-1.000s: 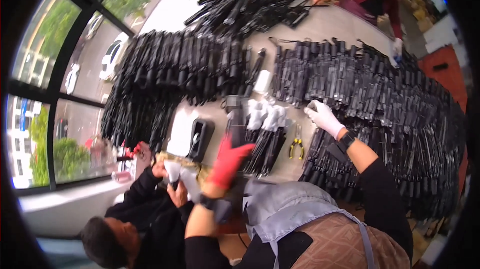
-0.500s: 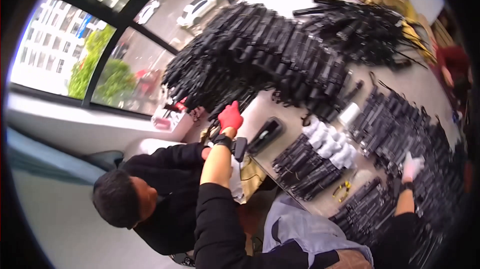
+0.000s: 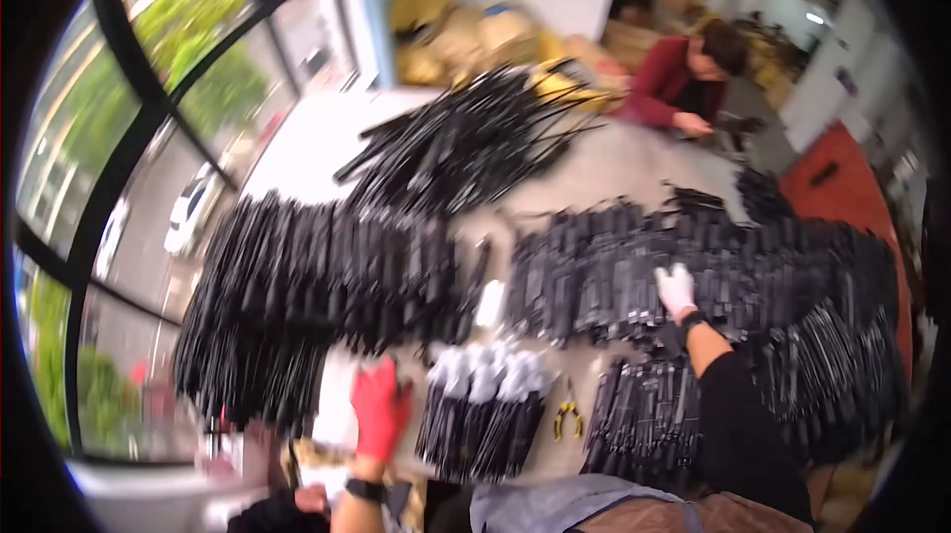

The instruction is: Slide white protective sleeves onto black rod components at a manufacturing workbench.

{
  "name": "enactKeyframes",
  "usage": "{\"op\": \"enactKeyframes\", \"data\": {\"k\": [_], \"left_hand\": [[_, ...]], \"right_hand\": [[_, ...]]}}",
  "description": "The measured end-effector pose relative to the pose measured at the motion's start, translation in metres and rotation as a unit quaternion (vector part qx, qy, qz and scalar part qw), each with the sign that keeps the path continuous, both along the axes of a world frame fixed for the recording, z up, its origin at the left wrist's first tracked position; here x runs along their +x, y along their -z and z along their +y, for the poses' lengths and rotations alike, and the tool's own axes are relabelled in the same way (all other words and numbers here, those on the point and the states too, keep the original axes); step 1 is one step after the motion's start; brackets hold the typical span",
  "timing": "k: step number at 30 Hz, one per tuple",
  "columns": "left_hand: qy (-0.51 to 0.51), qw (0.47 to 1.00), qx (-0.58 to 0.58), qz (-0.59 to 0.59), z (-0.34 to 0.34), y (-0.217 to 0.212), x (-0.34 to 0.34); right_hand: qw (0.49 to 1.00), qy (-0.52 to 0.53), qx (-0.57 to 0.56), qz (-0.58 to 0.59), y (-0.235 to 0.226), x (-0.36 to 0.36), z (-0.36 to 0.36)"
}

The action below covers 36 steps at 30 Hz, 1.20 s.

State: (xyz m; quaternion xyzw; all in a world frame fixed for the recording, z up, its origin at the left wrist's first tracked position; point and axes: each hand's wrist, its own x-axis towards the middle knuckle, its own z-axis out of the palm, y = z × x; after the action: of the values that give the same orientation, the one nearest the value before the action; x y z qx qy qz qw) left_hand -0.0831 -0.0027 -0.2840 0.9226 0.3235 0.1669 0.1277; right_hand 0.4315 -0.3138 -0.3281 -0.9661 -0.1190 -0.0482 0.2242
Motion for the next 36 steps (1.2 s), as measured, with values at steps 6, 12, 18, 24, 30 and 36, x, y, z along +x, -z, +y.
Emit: {"op": "enactKeyframes", "data": {"k": [6,12,18,24,30,36], "left_hand": [[0.287,0.95,-0.032,-0.117,-0.124,-0.04,0.123],[0.34,0.905,0.096,-0.237,-0.181,-0.125,0.251],[0.364,0.815,-0.256,-0.372,-0.219,-0.138,0.275],[0.13,0.49,-0.779,-0.37,-0.214,-0.143,0.239],[0.152,0.495,-0.652,-0.554,-0.123,-0.203,0.219],[0.099,0.708,-0.545,-0.438,-0.192,-0.161,0.177]], "right_hand": [[0.988,-0.073,0.111,0.081,-0.106,0.012,-0.041],[0.871,-0.091,0.35,0.332,-0.241,-0.096,-0.048],[0.901,-0.271,0.315,0.125,-0.248,-0.135,-0.075],[0.803,-0.494,0.174,0.284,-0.179,-0.223,-0.074],[0.782,-0.38,0.274,0.411,-0.206,-0.278,-0.05],[0.885,-0.447,0.13,0.004,-0.191,-0.289,-0.014]]}}
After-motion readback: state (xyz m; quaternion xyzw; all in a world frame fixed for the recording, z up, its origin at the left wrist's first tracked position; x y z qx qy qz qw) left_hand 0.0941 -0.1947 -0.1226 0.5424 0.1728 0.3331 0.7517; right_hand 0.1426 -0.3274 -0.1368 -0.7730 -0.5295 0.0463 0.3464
